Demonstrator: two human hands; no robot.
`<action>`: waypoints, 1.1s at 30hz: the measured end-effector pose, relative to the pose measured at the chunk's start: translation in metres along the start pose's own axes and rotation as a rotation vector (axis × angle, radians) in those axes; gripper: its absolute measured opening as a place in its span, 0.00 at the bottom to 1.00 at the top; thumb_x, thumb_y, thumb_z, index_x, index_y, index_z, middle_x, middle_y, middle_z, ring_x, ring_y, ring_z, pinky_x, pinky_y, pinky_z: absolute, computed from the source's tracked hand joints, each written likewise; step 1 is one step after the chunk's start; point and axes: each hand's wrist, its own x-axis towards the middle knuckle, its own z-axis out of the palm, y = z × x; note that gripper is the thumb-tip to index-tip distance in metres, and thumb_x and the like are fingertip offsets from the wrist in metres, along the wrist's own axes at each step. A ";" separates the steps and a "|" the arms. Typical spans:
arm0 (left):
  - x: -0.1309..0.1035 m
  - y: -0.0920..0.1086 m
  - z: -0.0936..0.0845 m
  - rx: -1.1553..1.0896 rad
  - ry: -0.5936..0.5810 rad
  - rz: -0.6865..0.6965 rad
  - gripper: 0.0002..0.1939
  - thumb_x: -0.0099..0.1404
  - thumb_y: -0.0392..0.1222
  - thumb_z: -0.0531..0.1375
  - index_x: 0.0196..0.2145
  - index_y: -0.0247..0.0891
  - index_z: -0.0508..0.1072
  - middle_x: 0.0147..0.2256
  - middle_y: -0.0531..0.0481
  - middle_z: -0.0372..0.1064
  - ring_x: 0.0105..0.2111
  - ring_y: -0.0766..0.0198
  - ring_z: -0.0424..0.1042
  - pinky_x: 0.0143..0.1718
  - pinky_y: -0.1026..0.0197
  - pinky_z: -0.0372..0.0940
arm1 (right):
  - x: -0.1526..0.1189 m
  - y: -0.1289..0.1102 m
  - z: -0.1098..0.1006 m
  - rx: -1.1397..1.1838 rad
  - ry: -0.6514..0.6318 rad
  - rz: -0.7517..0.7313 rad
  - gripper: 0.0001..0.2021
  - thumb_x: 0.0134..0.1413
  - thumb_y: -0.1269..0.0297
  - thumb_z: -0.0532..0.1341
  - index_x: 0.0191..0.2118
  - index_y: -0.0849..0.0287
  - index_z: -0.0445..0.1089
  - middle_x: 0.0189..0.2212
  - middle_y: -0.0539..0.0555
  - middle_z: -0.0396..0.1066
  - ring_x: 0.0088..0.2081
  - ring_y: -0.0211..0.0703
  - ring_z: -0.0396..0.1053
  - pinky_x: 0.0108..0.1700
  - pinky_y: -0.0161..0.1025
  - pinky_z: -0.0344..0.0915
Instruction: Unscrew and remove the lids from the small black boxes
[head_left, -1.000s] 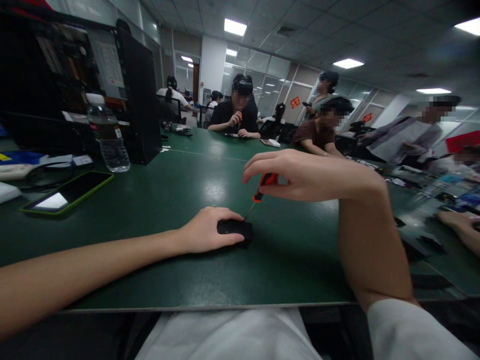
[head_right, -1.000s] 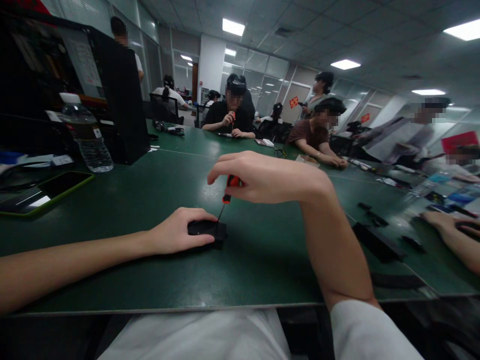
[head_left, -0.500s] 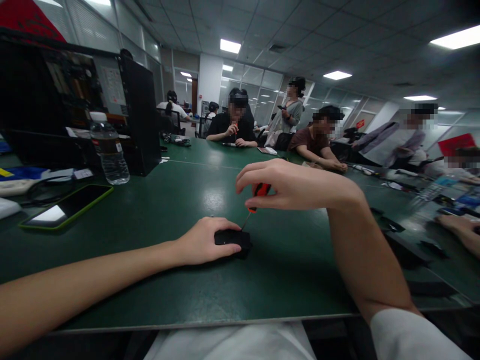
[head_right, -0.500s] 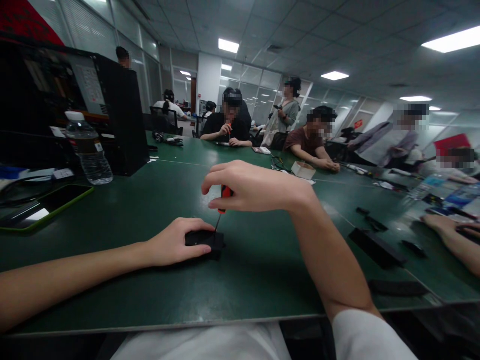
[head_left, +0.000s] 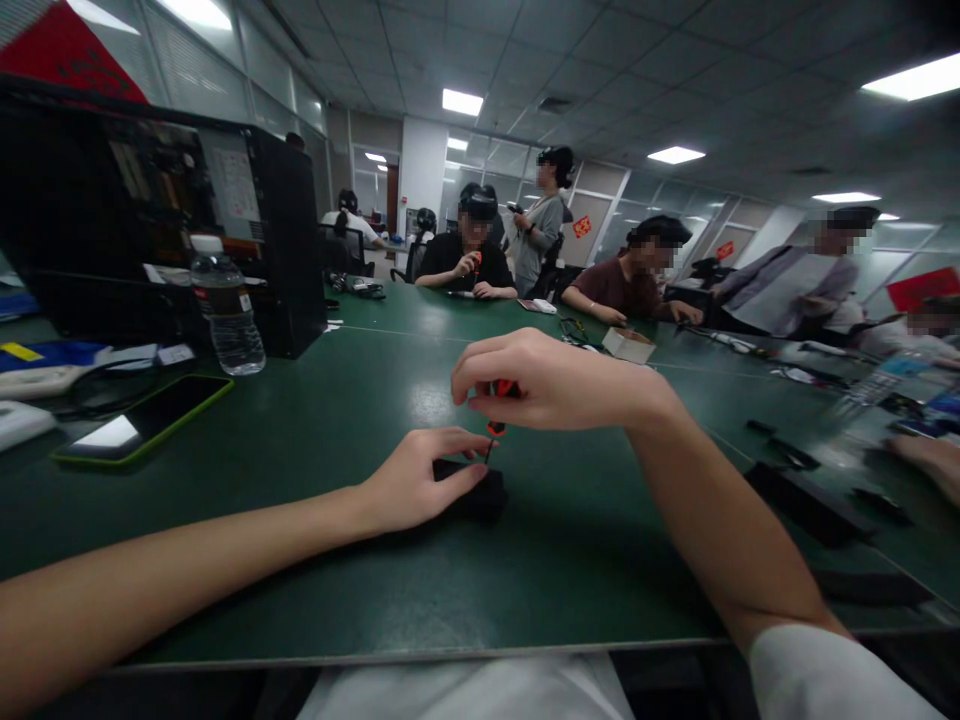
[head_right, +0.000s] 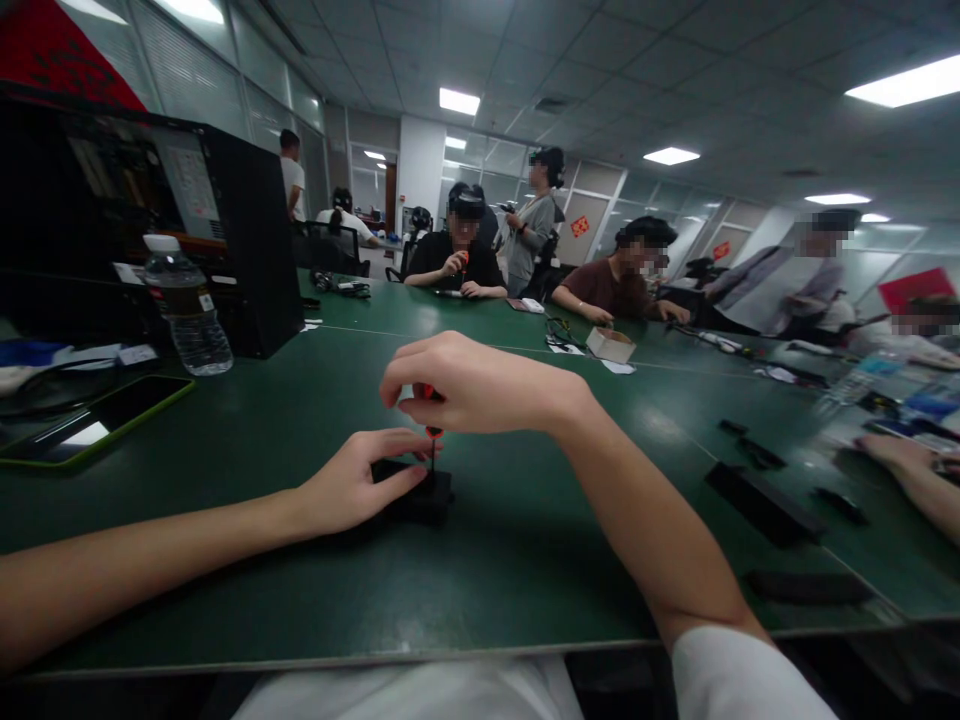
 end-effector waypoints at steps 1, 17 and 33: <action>0.002 0.002 0.000 -0.013 0.004 -0.004 0.13 0.71 0.41 0.60 0.49 0.35 0.79 0.48 0.44 0.80 0.48 0.56 0.78 0.53 0.57 0.69 | -0.001 -0.001 -0.001 0.009 -0.014 0.003 0.07 0.63 0.74 0.59 0.42 0.62 0.75 0.42 0.56 0.76 0.40 0.40 0.72 0.43 0.36 0.65; 0.021 0.010 0.003 -0.053 -0.089 -0.017 0.11 0.73 0.38 0.56 0.41 0.36 0.80 0.37 0.49 0.82 0.39 0.60 0.81 0.46 0.61 0.71 | -0.023 -0.021 -0.021 -0.072 -0.143 0.104 0.13 0.59 0.76 0.59 0.45 0.56 0.76 0.52 0.56 0.74 0.48 0.42 0.73 0.46 0.37 0.66; 0.030 0.016 -0.010 -0.040 -0.065 -0.019 0.13 0.73 0.42 0.58 0.37 0.35 0.80 0.36 0.48 0.81 0.39 0.59 0.79 0.43 0.63 0.69 | -0.030 -0.015 -0.024 -0.184 0.068 0.139 0.11 0.65 0.61 0.61 0.49 0.57 0.75 0.49 0.57 0.76 0.46 0.47 0.74 0.44 0.40 0.66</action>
